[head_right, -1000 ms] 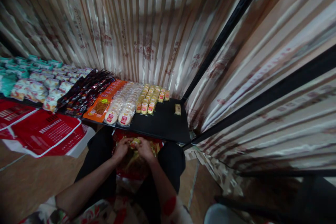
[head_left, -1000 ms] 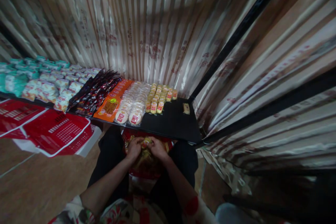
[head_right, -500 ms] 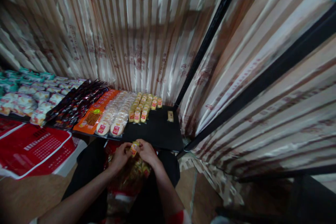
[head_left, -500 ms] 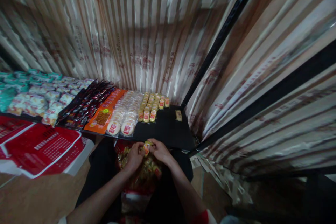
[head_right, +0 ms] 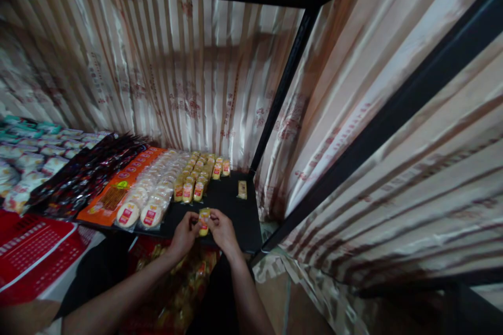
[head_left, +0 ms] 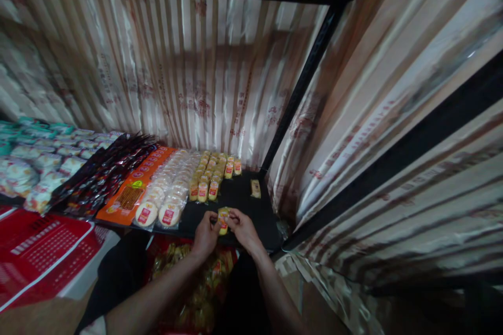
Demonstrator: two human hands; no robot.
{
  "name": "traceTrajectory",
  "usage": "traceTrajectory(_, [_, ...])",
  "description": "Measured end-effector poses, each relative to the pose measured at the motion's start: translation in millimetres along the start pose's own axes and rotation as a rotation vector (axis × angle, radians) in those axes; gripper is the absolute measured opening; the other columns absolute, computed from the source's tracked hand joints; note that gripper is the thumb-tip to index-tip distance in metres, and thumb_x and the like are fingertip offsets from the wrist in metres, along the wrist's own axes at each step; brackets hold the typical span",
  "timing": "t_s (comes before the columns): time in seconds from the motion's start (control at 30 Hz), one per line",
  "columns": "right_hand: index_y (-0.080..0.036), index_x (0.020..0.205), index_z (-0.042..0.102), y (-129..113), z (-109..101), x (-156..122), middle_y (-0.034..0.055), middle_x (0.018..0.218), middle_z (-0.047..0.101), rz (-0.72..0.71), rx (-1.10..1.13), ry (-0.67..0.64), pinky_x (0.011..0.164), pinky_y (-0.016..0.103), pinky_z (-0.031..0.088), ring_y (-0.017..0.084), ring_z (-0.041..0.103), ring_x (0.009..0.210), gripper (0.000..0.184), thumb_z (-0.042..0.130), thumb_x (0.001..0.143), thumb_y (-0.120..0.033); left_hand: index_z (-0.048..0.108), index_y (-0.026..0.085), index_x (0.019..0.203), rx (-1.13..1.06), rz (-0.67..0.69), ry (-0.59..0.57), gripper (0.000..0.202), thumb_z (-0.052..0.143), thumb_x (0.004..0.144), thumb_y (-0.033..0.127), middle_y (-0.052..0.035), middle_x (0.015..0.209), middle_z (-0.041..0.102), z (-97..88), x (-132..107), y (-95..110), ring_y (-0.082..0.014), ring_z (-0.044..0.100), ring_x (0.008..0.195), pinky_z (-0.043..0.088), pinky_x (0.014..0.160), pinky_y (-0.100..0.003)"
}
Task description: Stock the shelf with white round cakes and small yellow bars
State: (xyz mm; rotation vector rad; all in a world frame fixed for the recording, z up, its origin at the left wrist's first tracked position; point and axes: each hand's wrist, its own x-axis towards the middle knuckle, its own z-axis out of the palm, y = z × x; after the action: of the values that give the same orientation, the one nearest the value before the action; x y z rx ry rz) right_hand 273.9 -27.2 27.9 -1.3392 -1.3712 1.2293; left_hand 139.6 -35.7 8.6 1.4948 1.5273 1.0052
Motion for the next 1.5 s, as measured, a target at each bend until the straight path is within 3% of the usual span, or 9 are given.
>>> traceTrajectory(0.13, [-0.019, 0.106, 0.059, 10, -9, 12, 0.0038, 0.088, 0.067, 0.002, -0.033, 0.075, 0.062, 0.025, 0.049, 0.013, 0.061, 0.065, 0.038, 0.057, 0.069, -0.028, 0.049, 0.018, 0.089, 0.023, -0.044, 0.012, 0.014, 0.048, 0.08, 0.028, -0.0013, 0.084, 0.061, 10.6, 17, 13, -0.0105, 0.053, 0.062, 0.043, 0.064, -0.023])
traceTrajectory(0.33, [-0.021, 0.091, 0.065, 25, -18, 28, 0.0022, 0.08, 0.067, -0.059, -0.204, 0.226, 0.066, 0.028, 0.049, 0.015, 0.061, 0.066, 0.025, 0.056, 0.07, -0.03, 0.05, 0.019, 0.09, 0.059, -0.054, 0.03, 0.01, 0.047, 0.08, 0.022, -0.0021, 0.09, 0.063, 24.7, 36, 29, -0.0116, 0.057, 0.07, 0.044, 0.071, -0.024])
traceTrajectory(0.5, [-0.021, 0.093, 0.065, 35, -22, 47, 0.0026, 0.078, 0.067, -0.043, -0.246, 0.32, 0.068, 0.029, 0.049, 0.017, 0.062, 0.069, 0.028, 0.055, 0.069, -0.033, 0.051, 0.017, 0.094, 0.062, -0.06, 0.025, 0.015, 0.045, 0.081, 0.021, -0.0046, 0.095, 0.063, 35.2, 49, 35, -0.0128, 0.058, 0.073, 0.044, 0.075, -0.027])
traceTrajectory(0.73, [-0.02, 0.086, 0.063, 40, -26, 75, 0.0025, 0.077, 0.067, -0.03, -0.185, 0.411, 0.067, 0.029, 0.048, 0.017, 0.061, 0.067, 0.027, 0.055, 0.068, -0.038, 0.054, 0.017, 0.097, 0.081, -0.007, 0.097, 0.027, 0.038, 0.078, 0.008, -0.0072, 0.103, 0.059, 46.1, 60, 34, -0.0157, 0.055, 0.099, 0.042, 0.092, -0.031])
traceTrajectory(1.0, [-0.019, 0.087, 0.062, 35, -28, 107, 0.0035, 0.078, 0.066, -0.027, -0.287, 0.479, 0.067, 0.029, 0.046, 0.018, 0.061, 0.07, 0.03, 0.05, 0.07, -0.041, 0.055, 0.014, 0.11, 0.018, 0.028, 0.067, 0.034, 0.033, 0.084, 0.021, -0.0115, 0.118, 0.057, 58.9, 73, 30, -0.0176, 0.05, 0.114, 0.034, 0.104, -0.033])
traceTrajectory(1.2, [-0.019, 0.081, 0.063, 34, -25, 130, 0.0032, 0.075, 0.063, -0.079, -0.438, 0.515, 0.066, 0.029, 0.043, 0.019, 0.059, 0.069, 0.032, 0.045, 0.072, -0.045, 0.048, 0.009, 0.124, -0.081, -0.047, -0.016, 0.046, 0.028, 0.087, 0.028, -0.0124, 0.136, 0.045, 63.5, 90, 29, -0.0169, 0.037, 0.129, 0.022, 0.112, -0.032])
traceTrajectory(1.5, [-0.02, 0.083, 0.065, 25, -23, 149, 0.0036, 0.074, 0.062, -0.187, -0.435, 0.484, 0.066, 0.028, 0.044, 0.018, 0.057, 0.069, 0.037, 0.039, 0.076, -0.046, 0.035, 0.007, 0.135, -0.151, -0.092, -0.072, 0.054, 0.029, 0.088, 0.032, -0.0108, 0.145, 0.03, 69.4, 104, 34, -0.0163, 0.026, 0.135, 0.015, 0.114, -0.031])
